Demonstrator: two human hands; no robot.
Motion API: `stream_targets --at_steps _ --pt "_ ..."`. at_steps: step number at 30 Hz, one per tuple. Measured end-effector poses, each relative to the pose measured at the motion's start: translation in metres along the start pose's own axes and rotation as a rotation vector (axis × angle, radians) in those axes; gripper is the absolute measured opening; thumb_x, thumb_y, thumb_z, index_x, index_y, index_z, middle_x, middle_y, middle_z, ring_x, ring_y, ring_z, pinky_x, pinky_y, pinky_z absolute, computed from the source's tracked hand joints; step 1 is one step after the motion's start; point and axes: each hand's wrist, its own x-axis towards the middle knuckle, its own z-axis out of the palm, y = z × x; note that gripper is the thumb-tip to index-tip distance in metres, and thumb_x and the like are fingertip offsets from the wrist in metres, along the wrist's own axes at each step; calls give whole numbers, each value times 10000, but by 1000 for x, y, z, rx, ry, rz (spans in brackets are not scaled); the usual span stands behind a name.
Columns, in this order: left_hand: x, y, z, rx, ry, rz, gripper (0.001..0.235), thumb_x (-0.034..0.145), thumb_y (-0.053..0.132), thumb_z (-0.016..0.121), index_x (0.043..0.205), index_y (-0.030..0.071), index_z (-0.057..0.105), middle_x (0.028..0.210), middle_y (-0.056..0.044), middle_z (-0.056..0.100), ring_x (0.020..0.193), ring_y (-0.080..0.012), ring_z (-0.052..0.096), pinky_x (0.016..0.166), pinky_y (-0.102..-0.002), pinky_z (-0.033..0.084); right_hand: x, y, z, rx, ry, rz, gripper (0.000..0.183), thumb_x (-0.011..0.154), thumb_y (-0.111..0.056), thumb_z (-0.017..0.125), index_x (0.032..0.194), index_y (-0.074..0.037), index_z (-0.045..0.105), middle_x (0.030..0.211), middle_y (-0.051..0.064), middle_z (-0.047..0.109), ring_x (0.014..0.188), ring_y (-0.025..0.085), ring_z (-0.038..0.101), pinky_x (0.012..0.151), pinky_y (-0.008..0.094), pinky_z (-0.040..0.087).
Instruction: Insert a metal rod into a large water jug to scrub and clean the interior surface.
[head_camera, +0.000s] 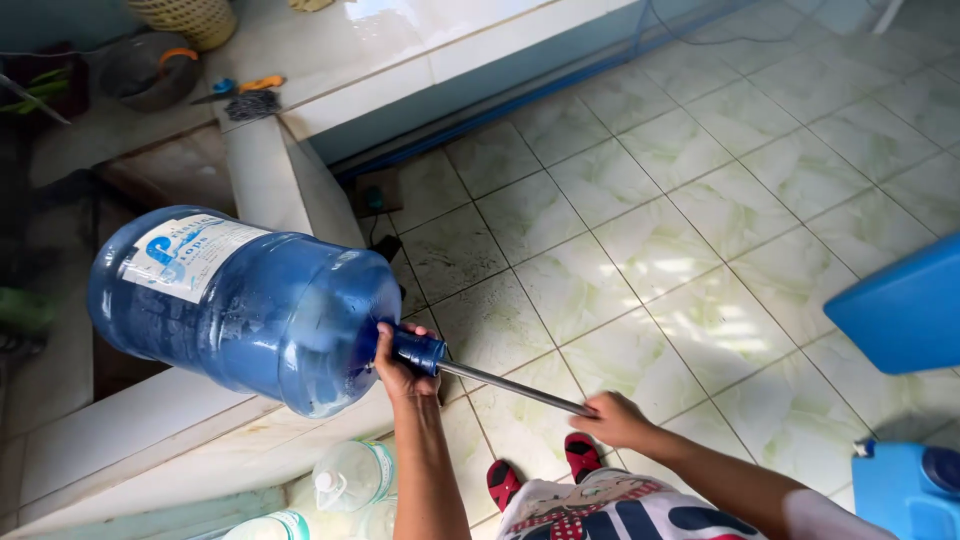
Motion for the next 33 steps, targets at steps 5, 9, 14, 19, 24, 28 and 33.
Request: stream_targets --at_steps 5,9,14,19,24,28,33 --pt "-13 -12 2 14 14 -32 354 865 375 764 953 73 602 795 -103 664 725 -273 670 736 -466 571 35 -63 24 98 -58 -72 393 822 -362 826 656 -72 620 566 45 600 513 123 530 517 358 449" --pt "-9 -9 7 95 149 -137 366 792 335 811 973 88 610 784 -92 664 715 -279 689 708 -458 591 28 -149 20 148 -20 -151 325 795 -314 856 770 -75 636 661 37 672 569 101 602 546 332 489" --pt "-3 -17 2 218 283 59 366 767 219 838 1032 85 624 783 -103 672 674 -273 698 631 -425 589 2 13 16 61 11 -76 431 846 -285 814 638 -32 534 536 59 499 522 128 447 506 349 412" --pt "-20 -40 17 175 425 108 368 754 180 842 994 -6 634 756 -132 680 616 -275 699 580 -401 606 40 -3 36 -19 -140 44 533 888 -386 805 575 -28 564 478 50 454 527 109 365 499 360 348" --pt "-32 -22 37 196 326 151 356 761 185 860 979 11 638 735 -112 657 582 -258 660 561 -396 577 34 -19 13 188 -295 -134 418 877 -352 766 617 -62 613 524 -50 427 523 84 365 472 342 312" --pt "-37 -35 32 105 275 112 356 788 201 848 982 -1 628 749 -105 651 592 -241 671 560 -381 577 27 75 4 86 -312 72 565 929 -376 771 573 -6 535 521 -15 384 514 109 347 484 330 302" --pt "-54 -59 37 181 240 106 311 773 150 823 976 19 629 744 -105 627 566 -251 656 541 -378 570 54 -71 14 321 -379 -18 479 948 -394 663 609 -74 550 517 -26 436 471 113 385 460 342 302"
